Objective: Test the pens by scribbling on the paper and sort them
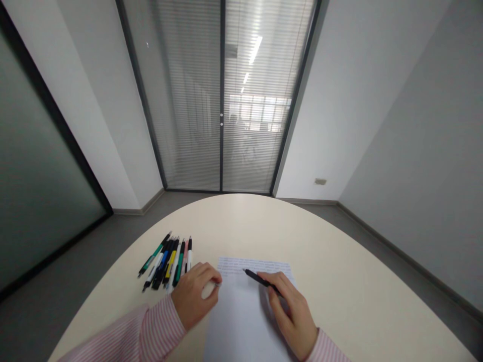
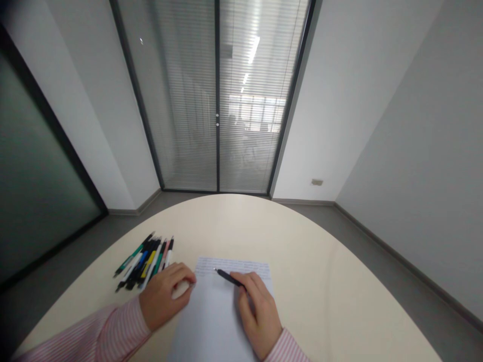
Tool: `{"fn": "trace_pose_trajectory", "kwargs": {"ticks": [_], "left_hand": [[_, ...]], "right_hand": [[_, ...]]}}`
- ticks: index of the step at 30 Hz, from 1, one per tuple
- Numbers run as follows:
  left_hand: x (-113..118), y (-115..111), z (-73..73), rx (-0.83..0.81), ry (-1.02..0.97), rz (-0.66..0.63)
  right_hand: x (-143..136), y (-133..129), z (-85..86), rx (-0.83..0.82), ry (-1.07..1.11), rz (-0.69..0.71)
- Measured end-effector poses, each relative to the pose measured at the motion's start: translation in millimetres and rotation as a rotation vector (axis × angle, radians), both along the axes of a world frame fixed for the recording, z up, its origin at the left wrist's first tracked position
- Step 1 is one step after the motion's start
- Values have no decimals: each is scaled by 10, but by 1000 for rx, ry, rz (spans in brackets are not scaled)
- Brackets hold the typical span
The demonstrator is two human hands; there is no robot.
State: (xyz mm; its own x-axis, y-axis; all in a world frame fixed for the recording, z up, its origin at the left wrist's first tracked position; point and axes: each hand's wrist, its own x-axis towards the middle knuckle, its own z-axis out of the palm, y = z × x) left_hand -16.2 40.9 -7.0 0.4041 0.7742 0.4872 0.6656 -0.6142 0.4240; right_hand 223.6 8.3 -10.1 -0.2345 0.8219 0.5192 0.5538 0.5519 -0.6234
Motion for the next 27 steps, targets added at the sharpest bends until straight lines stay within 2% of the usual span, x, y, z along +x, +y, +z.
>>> {"fn": "trace_pose_trajectory", "kwargs": {"ticks": [12, 16, 21, 27], "left_hand": [[1, 6, -102, -53, 21, -22], [11, -26, -34, -5, -32, -23], [58, -82, 97, 133, -193, -179], [90, -126, 91, 130, -239, -230]], "right_hand": [[10, -9, 1, -12, -6, 42], [2, -17, 31, -39, -7, 69], [-37, -40, 77, -96, -41, 172], [-28, -38, 39, -148, -99, 180]]}}
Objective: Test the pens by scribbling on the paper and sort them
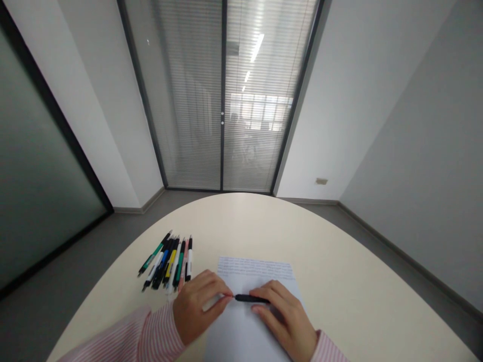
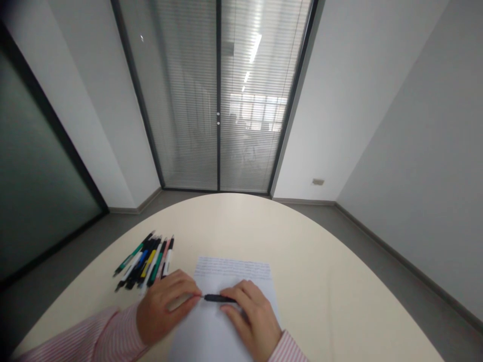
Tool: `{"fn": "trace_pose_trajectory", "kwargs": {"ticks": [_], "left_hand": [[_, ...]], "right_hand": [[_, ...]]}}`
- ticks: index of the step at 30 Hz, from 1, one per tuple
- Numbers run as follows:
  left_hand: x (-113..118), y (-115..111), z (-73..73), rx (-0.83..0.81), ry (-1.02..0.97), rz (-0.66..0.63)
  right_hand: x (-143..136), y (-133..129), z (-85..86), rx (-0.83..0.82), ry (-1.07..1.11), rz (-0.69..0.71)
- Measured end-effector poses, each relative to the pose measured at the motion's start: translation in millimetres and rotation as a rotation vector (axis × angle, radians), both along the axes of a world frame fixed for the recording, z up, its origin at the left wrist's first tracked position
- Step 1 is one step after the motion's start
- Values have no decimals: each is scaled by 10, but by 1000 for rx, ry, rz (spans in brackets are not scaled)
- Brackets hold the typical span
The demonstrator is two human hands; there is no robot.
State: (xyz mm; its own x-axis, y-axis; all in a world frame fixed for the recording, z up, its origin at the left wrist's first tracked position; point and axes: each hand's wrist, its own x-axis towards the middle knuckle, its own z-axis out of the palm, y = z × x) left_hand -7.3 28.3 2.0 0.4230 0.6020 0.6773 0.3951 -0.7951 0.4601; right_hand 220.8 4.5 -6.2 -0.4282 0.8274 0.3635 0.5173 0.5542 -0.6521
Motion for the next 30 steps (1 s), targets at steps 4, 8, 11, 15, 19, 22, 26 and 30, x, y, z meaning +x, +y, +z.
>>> {"fn": "trace_pose_trajectory", "kwargs": {"ticks": [4, 8, 11, 15, 19, 22, 26, 30], "left_hand": [[7, -13, -2, -10, 10, 22], [5, -6, 17, 9, -1, -13], [-5, -1, 23, -9, -13, 4], [-21, -4, 51, -53, -23, 70], [-49, 1, 110, -39, -63, 96], [-95, 24, 144, -26, -86, 114], [-159, 64, 156, -3, -113, 171], [-175, 77, 150, 14, -120, 191]], "right_hand": [[6, 9, -8, -1, -26, -11], [-5, 19, -31, 2, -33, 9], [-1, 20, -59, -10, -28, -7], [18, 8, -47, 8, -24, 20], [30, 3, -21, 61, -106, 118], [33, 5, -30, 80, -151, 118], [32, 3, -49, 76, -173, 52], [28, -9, -60, 72, -242, 21]]}}
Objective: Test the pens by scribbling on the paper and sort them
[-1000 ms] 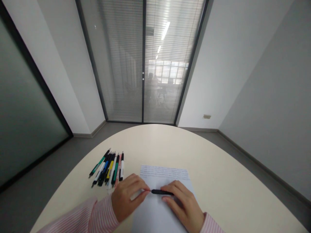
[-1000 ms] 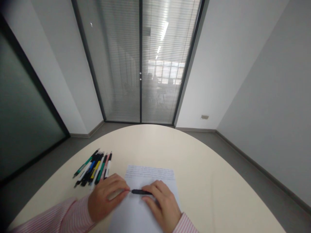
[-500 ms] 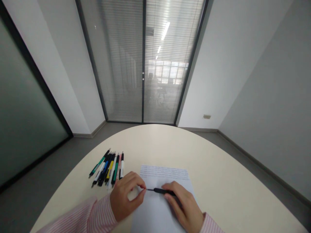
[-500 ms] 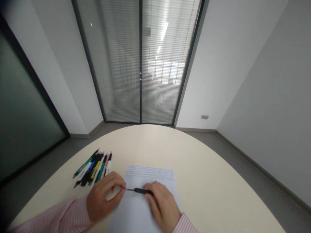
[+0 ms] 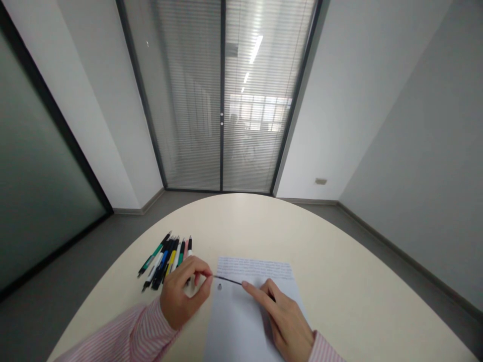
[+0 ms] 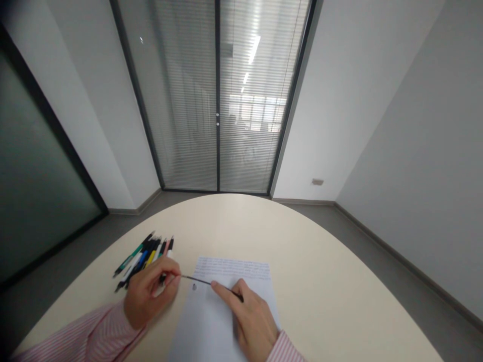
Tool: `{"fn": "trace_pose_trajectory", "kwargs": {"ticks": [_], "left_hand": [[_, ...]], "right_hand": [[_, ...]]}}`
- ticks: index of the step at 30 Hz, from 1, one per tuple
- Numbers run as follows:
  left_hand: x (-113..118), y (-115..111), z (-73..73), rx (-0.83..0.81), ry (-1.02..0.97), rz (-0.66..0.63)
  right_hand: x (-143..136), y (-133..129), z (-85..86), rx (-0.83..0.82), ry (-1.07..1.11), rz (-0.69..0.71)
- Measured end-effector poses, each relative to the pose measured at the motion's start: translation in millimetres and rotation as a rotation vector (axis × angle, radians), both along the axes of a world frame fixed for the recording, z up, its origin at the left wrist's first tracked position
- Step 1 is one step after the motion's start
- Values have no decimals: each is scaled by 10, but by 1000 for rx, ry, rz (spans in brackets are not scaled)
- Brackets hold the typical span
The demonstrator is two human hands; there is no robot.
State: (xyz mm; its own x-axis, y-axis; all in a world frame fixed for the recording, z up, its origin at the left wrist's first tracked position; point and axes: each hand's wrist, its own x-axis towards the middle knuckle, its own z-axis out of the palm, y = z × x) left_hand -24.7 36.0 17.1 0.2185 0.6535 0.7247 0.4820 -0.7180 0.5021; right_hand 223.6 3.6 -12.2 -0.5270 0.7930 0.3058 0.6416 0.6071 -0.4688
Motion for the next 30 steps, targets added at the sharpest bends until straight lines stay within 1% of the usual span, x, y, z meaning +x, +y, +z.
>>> {"fn": "trace_pose_trajectory", "kwargs": {"ticks": [3, 6, 8, 9, 12, 15, 17, 19, 22, 24, 26, 28, 30], "left_hand": [[-14, 10, 6, 0, -2, 18], [-44, 29, 29, -13, -58, 64], [-44, 24, 41, 28, -71, 79], [-31, 12, 39, 77, -47, 63], [65, -54, -18, 235, 156, -35], [182, -112, -146, 278, 427, -16], [231, -121, -233, 283, 506, -11], [250, -112, -293, 257, 524, -19], [240, -88, -313, 184, 488, -16], [220, -75, -276, 130, 420, -16], [195, -65, -213, 53, 311, -17], [172, -62, -150, -40, 179, -17], [162, -70, -116, -106, 57, -47]], "right_hand": [[7, -11, -15, 6, -39, -6], [20, -12, -31, 10, -15, -33], [21, 0, -35, 6, 27, -63], [18, 8, -35, 3, 51, -77], [4, 29, -33, -6, 122, -107], [-6, 34, -34, -11, 163, -118], [-10, 31, -35, -10, 166, -122], [-13, 32, -36, 2, 159, -119], [-14, 41, -36, 10, 153, -120], [-11, 42, -37, 1, 152, -125], [-5, 30, -40, 1, 144, -118], [-5, 7, -51, 19, 100, -73], [-15, -19, -70, 55, 10, 6]]}}
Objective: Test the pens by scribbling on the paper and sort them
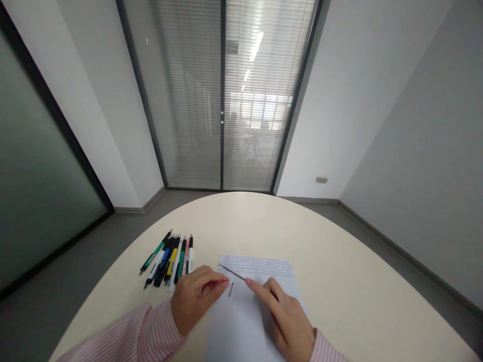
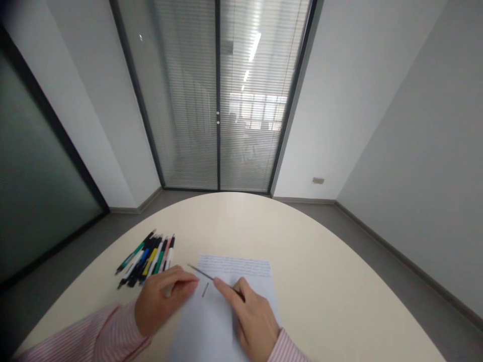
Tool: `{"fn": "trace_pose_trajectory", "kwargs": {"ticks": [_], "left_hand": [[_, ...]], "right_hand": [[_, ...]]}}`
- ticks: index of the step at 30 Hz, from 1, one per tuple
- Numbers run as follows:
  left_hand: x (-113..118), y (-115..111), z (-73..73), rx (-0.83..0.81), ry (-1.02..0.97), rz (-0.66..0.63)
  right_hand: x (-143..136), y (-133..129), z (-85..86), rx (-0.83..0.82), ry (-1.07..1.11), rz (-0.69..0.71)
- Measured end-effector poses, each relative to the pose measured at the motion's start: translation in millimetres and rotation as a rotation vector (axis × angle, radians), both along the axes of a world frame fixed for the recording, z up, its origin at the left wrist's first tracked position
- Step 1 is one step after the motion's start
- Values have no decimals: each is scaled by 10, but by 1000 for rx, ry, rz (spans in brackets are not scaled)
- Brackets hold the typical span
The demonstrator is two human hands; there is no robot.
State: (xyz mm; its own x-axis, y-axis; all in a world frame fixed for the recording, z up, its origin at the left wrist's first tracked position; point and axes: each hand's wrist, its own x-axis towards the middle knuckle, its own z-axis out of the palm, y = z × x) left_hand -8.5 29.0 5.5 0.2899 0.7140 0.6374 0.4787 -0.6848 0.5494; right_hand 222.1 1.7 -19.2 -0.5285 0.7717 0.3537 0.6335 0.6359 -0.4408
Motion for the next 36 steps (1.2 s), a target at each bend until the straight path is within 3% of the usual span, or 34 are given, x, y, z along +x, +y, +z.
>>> {"fn": "trace_pose_trajectory", "kwargs": {"ticks": [4, 9, 11, 15, 18, 22, 28, 36], "left_hand": [[37, -41, -32, -98, -148, -107], [92, -89, -26, -219, -242, -144], [76, -90, 27, -236, -329, -122], [18, -71, 108, -244, -475, 40], [50, -100, 60, -312, -326, 38], [207, -202, -98, -455, 120, 20], [303, -233, -233, -94, 361, 162], [292, -166, -272, 41, 394, 148]], "right_hand": [[-41, -23, -10, 42, -130, 77], [-52, -23, 77, -27, -110, 89], [-36, -33, 102, -24, -85, 102], [-8, -49, 108, -16, 26, 66], [-6, -25, 96, -14, 178, -25], [-8, 39, 75, -8, 334, -211], [0, 77, 72, 14, 418, -333], [1, 110, 56, -3, 438, -413]]}}
